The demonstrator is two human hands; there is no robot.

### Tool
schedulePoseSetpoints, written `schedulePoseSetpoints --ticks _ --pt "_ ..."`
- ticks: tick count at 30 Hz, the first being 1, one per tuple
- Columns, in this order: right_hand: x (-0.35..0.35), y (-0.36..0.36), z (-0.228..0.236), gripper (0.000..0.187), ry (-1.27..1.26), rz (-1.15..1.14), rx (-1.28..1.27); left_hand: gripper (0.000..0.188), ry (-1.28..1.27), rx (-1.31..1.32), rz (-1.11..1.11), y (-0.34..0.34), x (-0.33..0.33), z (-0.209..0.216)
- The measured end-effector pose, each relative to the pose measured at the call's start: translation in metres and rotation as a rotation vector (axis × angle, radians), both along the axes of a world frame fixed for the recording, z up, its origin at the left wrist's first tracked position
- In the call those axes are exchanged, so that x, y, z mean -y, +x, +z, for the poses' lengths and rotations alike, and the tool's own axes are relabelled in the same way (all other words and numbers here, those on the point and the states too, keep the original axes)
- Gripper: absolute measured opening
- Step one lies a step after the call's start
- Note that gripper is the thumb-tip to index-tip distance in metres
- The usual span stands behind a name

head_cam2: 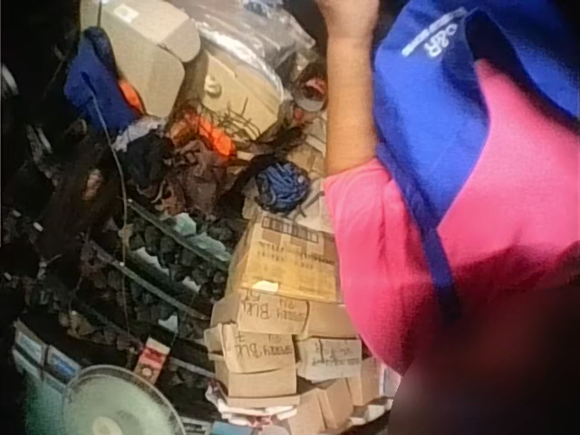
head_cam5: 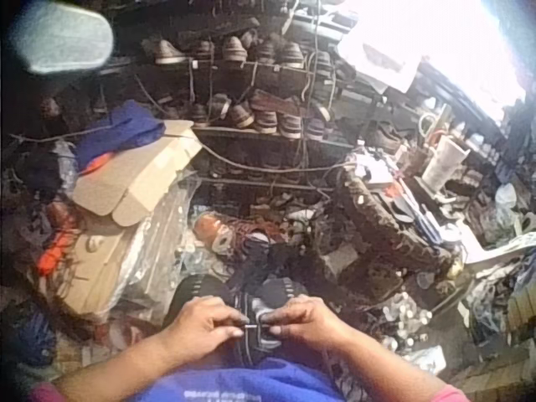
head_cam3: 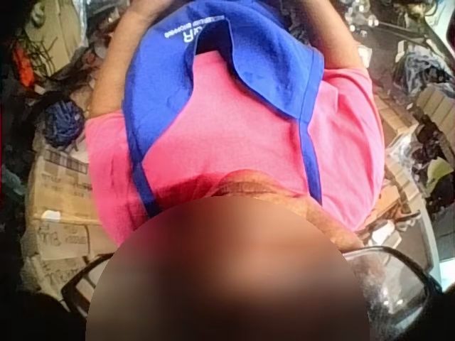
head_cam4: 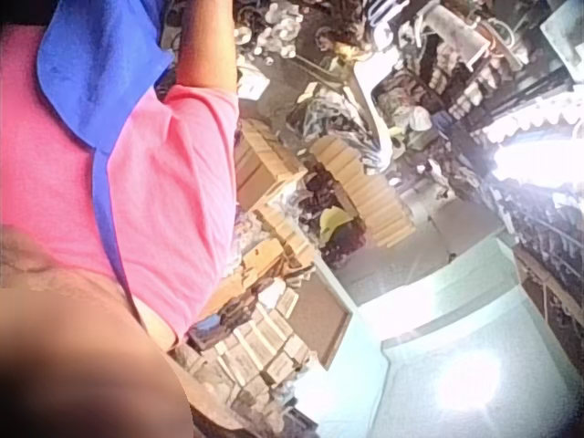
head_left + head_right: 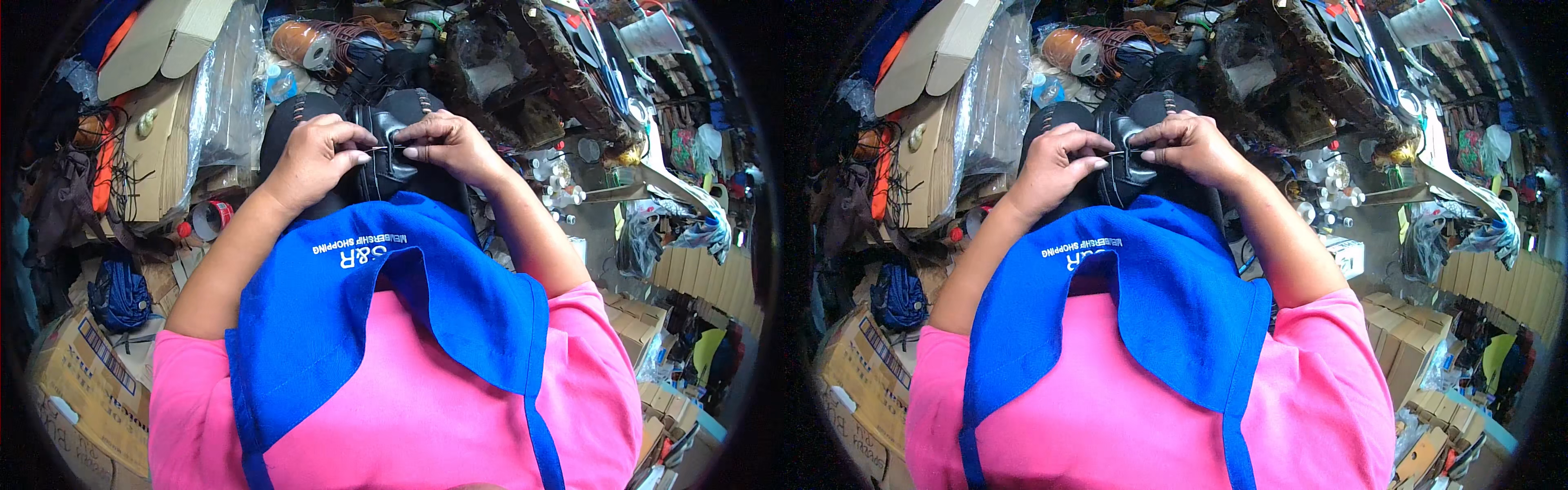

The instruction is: Sewing the upper part of a black shoe by hand using a needle and thread.

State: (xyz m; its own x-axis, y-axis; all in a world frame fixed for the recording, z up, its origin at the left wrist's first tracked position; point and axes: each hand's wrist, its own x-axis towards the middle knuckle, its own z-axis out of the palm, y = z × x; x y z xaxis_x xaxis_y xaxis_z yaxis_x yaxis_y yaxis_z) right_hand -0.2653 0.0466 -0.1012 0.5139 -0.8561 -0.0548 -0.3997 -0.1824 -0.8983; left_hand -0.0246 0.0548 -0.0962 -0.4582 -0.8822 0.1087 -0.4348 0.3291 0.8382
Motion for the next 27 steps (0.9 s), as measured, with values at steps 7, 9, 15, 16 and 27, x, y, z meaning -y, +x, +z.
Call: schedulePoseSetpoints --ticks 7,9,15,16,27 --pt "-0.008 0.012 -0.015 0.023 0.005 -0.207 0.115 0.013 0.204 -0.170 0.097 -0.014 -0.002 -0.008" --pt "-0.010 0.015 -0.014 0.019 -0.043 -0.249 0.138 0.014 0.144 -0.158 0.038 -0.016 0.000 -0.006" --pt "-0.006 -0.003 0.005 0.011 0.114 -0.211 0.159 0.009 0.042 -0.179 0.033 0.009 0.000 -0.004" --pt "-0.008 -0.008 0.007 0.010 0.203 -0.212 0.184 0.009 0.050 -0.155 0.025 0.015 -0.001 -0.002" --pt "-0.001 0.011 0.031 0.007 -0.546 0.180 -0.564 0.007 -0.396 0.448 -0.179 0.008 -0.004 0.020"
